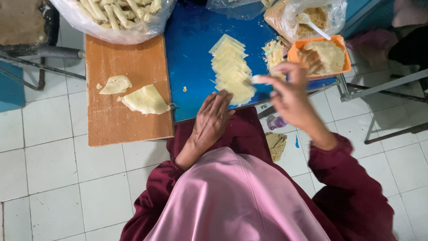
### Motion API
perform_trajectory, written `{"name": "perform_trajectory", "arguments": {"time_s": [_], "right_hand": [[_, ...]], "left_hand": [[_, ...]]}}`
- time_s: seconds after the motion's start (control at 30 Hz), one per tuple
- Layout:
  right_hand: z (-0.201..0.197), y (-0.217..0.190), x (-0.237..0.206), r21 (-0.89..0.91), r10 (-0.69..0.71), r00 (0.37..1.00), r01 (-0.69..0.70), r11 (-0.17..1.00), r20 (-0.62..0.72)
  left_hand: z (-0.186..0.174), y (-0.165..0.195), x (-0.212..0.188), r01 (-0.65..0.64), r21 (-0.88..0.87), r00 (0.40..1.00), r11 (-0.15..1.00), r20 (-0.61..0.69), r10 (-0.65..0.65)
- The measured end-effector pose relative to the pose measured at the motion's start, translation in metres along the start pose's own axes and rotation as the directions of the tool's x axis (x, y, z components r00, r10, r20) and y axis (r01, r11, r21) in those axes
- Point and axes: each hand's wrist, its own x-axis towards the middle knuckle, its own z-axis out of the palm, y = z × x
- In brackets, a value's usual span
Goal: The person sits at a blue table folding thin pastry wrappers around a filling. They take a wrapper, spoon filling from an orange container onto it, fold the wrapper over the filling, and set the finished filled pastry aside, repeating the cycle while finished rolled pastries accumulate in a plastic bag on the table.
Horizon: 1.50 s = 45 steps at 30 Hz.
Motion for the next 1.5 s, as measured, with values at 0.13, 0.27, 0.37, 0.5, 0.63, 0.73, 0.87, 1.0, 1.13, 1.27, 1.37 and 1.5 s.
{"name": "perform_trajectory", "arguments": {"time_s": [0.13, 0.27, 0.37, 0.5, 0.63, 0.73, 0.87, 1.0, 1.13, 1.27, 1.37, 1.5], "right_hand": [[0.035, -0.033, 0.017, 0.078, 0.008, 0.997, -0.014, 0.997, 0.070], [0.043, -0.049, 0.017, -0.250, 0.011, 0.996, 0.010, 0.968, 0.083], [0.043, -0.053, 0.010, -0.525, -0.140, 0.985, 0.174, 0.833, 0.104], [0.038, -0.050, 0.009, -0.672, -0.132, 0.978, 0.205, 0.712, 0.159], [0.030, -0.049, 0.011, -0.600, -0.154, 0.980, 0.197, 0.776, 0.123], [0.031, -0.055, 0.010, -0.641, -0.201, 0.957, 0.289, 0.711, 0.208], [0.034, -0.055, 0.016, -0.667, -0.161, 0.948, 0.308, 0.678, 0.275], [0.038, -0.047, 0.028, -0.684, -0.119, 0.947, 0.298, 0.666, 0.297], [0.041, -0.044, 0.032, -0.696, -0.116, 0.948, 0.298, 0.653, 0.297], [0.041, -0.052, 0.034, -0.758, -0.148, 0.947, 0.318, 0.569, 0.286], [0.036, -0.059, 0.042, -0.754, -0.100, 0.958, 0.275, 0.597, 0.270], [0.022, -0.056, 0.057, -0.434, -0.047, 0.987, 0.111, 0.894, 0.155]], "left_hand": [[-0.008, 0.009, -0.002, 0.015, 0.089, 0.999, 0.996, 0.029, -0.017], [-0.017, 0.009, 0.002, 0.014, 0.157, 0.998, 0.988, 0.054, -0.023], [-0.020, 0.003, 0.004, 0.017, 0.185, 0.996, 0.983, 0.087, -0.033], [-0.024, -0.002, 0.001, -0.002, 0.218, 0.996, 0.976, 0.090, -0.018], [-0.029, -0.006, 0.001, -0.005, 0.202, 0.998, 0.979, 0.060, -0.007], [-0.034, -0.006, 0.001, 0.028, 0.149, 0.995, 0.988, 0.088, -0.041], [-0.037, -0.009, 0.006, 0.111, 0.082, 0.980, 0.990, 0.157, -0.122], [-0.036, -0.014, 0.013, 0.068, 0.107, 0.987, 0.992, 0.141, -0.082], [-0.033, -0.016, 0.018, 0.072, 0.122, 0.980, 0.990, 0.174, -0.092], [-0.037, -0.013, 0.015, 0.066, 0.116, 0.980, 0.991, 0.177, -0.086], [-0.040, -0.009, 0.015, 0.075, 0.128, 0.979, 0.989, 0.180, -0.097], [-0.046, -0.006, 0.013, 0.076, 0.110, 0.981, 0.991, 0.172, -0.094]]}}
